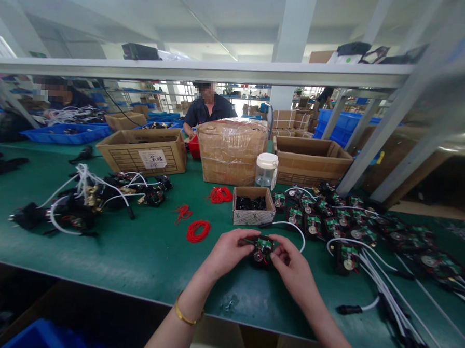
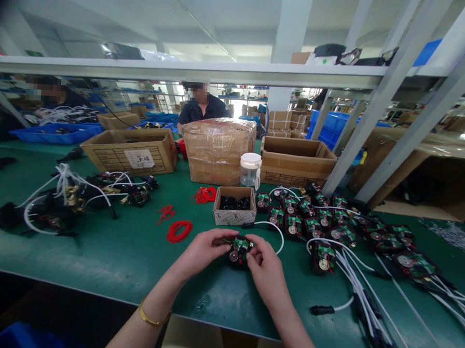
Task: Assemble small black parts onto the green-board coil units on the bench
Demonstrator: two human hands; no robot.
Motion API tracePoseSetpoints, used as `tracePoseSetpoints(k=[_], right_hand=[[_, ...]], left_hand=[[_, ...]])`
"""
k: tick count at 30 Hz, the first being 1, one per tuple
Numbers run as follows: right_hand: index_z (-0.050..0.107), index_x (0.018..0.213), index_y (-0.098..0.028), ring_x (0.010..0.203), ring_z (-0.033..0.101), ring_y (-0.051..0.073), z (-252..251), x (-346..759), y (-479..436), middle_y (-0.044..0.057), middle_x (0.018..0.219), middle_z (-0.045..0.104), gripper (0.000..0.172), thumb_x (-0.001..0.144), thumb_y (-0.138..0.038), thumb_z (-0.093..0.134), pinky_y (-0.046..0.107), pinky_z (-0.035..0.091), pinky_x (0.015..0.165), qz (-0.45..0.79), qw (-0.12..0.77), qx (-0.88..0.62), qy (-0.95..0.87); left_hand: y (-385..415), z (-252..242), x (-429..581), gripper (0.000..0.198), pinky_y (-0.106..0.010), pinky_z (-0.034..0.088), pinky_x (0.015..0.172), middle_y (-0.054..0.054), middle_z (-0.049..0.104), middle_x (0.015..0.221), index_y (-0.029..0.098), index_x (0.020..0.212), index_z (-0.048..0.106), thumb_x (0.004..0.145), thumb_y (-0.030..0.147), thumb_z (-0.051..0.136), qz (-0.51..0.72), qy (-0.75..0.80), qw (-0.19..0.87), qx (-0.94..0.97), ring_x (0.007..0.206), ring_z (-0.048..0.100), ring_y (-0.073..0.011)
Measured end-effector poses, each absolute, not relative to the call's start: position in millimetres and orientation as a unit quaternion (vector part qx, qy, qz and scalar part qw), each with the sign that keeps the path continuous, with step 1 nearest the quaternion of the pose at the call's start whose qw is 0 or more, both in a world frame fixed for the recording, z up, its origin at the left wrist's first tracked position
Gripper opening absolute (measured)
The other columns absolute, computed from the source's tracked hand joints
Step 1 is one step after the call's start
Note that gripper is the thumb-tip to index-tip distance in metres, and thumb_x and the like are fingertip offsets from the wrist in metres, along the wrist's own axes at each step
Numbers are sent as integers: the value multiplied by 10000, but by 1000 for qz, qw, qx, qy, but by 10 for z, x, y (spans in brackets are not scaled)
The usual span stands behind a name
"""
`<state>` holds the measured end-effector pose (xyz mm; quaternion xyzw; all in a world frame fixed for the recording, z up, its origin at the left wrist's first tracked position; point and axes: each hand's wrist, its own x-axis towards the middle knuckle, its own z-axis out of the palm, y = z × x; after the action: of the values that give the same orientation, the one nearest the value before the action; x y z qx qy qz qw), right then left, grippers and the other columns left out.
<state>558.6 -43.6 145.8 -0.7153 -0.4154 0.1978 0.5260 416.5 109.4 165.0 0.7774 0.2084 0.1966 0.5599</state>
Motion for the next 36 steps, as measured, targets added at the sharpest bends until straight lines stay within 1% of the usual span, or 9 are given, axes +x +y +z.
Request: tracePoseSetpoints(k=[2, 6, 9, 15, 19, 22, 29, 33, 36], right_hand=[[595, 1309, -240, 674, 531, 170, 1426, 5555, -458, -2, 863, 584, 485, 830, -296, 539, 320, 472, 677, 203, 520, -718, -416], [529, 1388, -257, 678, 532, 163, 1365, 5500, -489, -8, 897, 560, 584, 804, -271, 546, 321, 486, 695, 196, 501, -731, -420], [495, 1420, -261, 672, 530, 158, 1339, 5464, -495, -13, 907, 549, 640, 784, -263, 563, 316, 491, 688, 187, 498, -735, -420], [499, 1401, -255, 666, 525, 169, 1330, 5399, -451, -18, 880, 554, 629, 780, -274, 600, 329, 488, 669, 157, 503, -746, -407], [519, 1365, -255, 715, 532, 192, 1336, 5337, -406, 9, 941, 566, 626, 752, -271, 644, 343, 494, 667, 113, 507, -758, -394], [529, 1358, -258, 735, 532, 203, 1341, 5314, -395, 17, 955, 567, 631, 739, -267, 652, 347, 493, 670, 102, 511, -759, -389], [516, 1377, -268, 689, 533, 183, 1328, 5417, -446, -8, 895, 545, 626, 755, -256, 589, 339, 492, 670, 171, 527, -734, -394], [512, 1397, -274, 684, 542, 174, 1362, 5458, -492, -20, 864, 530, 637, 762, -252, 565, 337, 506, 697, 209, 528, -720, -399], [516, 1413, -278, 705, 568, 171, 1416, 5519, -552, -16, 879, 558, 645, 770, -259, 563, 333, 515, 718, 239, 523, -710, -405]], left_hand=[[1076, 1653, 4147, 499, -350, 546, 989, -59, 756, 1175, 227, 1264, 709, 793, 84, 628, 182, 204, 585, 763, 1059, 704, -205], [1037, 1664, 4110, 588, -336, 569, 909, -48, 761, 1082, 229, 1314, 668, 756, 52, 623, 161, 205, 606, 752, 940, 726, -191], [1014, 1646, 4095, 621, -330, 572, 880, -51, 752, 1080, 229, 1339, 644, 744, 52, 627, 161, 204, 615, 745, 911, 726, -189], [967, 1621, 4113, 631, -318, 564, 871, -48, 739, 1060, 229, 1320, 650, 716, 46, 654, 171, 222, 614, 738, 898, 711, -184], [920, 1601, 4137, 632, -299, 562, 846, -41, 722, 1041, 226, 1290, 655, 691, 25, 652, 180, 232, 620, 727, 873, 697, -172], [889, 1562, 4157, 642, -289, 562, 826, -37, 704, 1039, 226, 1274, 648, 668, 15, 660, 192, 232, 625, 721, 865, 689, -167], [882, 1556, 4161, 641, -271, 551, 825, -30, 682, 1024, 226, 1253, 648, 659, -13, 662, 193, 229, 636, 711, 859, 665, -152], [892, 1595, 4130, 664, -298, 546, 856, -40, 676, 1052, 226, 1287, 639, 675, -30, 613, 180, 225, 659, 695, 873, 662, -156], [890, 1620, 4101, 696, -323, 535, 907, -47, 678, 1080, 231, 1323, 622, 682, -38, 578, 175, 219, 674, 684, 918, 661, -166]])
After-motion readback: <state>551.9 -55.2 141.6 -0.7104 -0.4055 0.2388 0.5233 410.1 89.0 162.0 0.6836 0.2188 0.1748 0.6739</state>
